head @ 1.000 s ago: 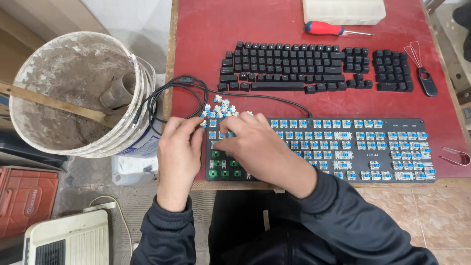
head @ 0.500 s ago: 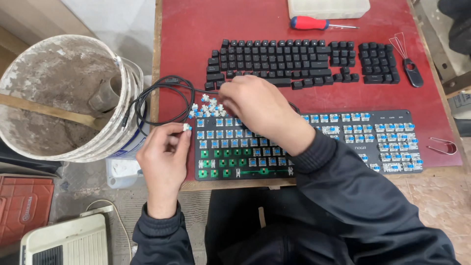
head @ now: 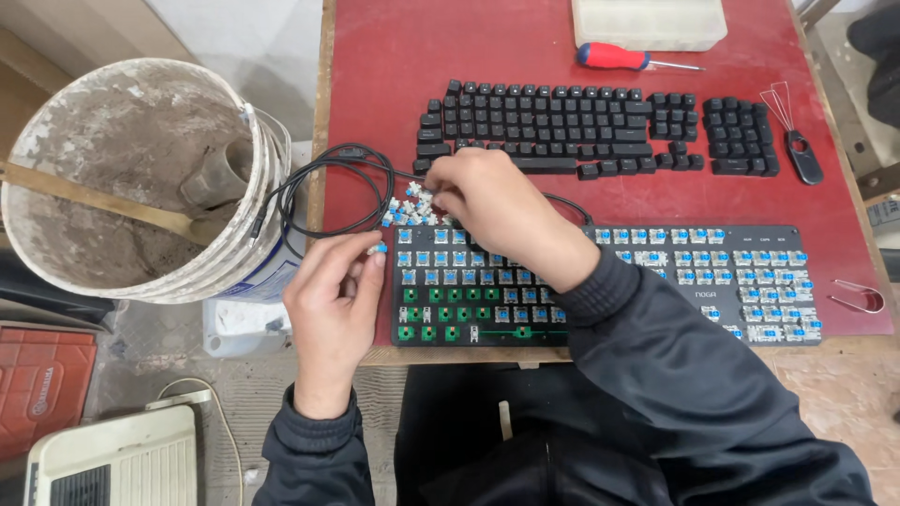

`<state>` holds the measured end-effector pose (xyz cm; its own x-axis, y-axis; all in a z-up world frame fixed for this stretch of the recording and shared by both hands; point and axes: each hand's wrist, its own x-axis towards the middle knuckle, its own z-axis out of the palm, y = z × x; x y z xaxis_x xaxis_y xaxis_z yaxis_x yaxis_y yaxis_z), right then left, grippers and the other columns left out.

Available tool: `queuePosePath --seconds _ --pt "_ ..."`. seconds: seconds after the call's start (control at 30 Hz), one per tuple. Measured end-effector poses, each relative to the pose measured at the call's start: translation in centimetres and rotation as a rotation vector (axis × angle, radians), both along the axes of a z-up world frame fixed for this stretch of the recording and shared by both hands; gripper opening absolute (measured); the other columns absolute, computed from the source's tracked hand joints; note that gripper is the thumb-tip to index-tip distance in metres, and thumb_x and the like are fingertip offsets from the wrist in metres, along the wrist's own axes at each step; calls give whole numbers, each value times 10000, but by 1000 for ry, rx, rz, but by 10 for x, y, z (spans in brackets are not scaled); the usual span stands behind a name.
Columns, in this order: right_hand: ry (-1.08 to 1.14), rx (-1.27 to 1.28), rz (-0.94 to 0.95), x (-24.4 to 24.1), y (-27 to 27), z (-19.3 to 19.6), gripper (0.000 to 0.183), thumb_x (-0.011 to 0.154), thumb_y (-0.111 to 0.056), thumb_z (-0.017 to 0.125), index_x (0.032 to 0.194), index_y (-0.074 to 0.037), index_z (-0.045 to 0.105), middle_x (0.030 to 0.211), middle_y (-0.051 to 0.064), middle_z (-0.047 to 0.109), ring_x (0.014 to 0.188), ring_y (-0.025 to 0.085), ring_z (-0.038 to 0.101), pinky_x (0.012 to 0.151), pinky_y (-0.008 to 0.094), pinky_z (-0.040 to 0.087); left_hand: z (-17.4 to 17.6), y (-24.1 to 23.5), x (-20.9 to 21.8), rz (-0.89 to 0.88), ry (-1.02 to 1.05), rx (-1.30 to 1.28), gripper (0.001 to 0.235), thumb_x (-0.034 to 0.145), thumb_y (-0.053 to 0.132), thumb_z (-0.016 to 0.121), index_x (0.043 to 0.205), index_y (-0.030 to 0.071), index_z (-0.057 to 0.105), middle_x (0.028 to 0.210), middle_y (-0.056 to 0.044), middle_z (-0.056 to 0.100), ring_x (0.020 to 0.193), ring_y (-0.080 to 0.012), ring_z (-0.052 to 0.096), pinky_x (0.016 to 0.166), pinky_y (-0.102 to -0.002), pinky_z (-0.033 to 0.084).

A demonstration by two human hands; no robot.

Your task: The person installs blue and white mechanical switches into a black keyboard PCB, pressing each switch into place by hand. The person works systematically across the board, filling empty switch sockets until the entire keyboard is populated.

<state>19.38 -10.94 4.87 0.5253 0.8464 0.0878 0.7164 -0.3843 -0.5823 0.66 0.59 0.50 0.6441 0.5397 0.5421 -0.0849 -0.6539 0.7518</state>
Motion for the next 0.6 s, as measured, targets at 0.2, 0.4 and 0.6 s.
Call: queuePosePath --seconds 0.2,0.4,0.6 --pt "18 191 -34 -26 -46 38 174 931 49 651 1014 -19 788 977 207 712 927 347 730 757 429 611 -10 4 -4 -35 -30 14 159 879 57 798 1027 112 780 845 -38 734 557 -157 612 462 -277 510" --pt "-56 315 19 -49 -92 20 154 908 3 711 1032 -88 715 1041 53 731 1002 220 720 875 345 570 6 -9 -8 -134 -26 59 115 911 2 757 1011 51 728 987 -86 730 625 -91 574 587 -223 475" --pt "-100 286 60 -53 -109 -17 153 918 -61 718 1067 -93 724 1033 26 753 985 236 704 873 372 538 15 -28 -2 -232 -11 235 121 877 104 806 985 66 766 968 -73 675 828 -244 626 758 -354 517"
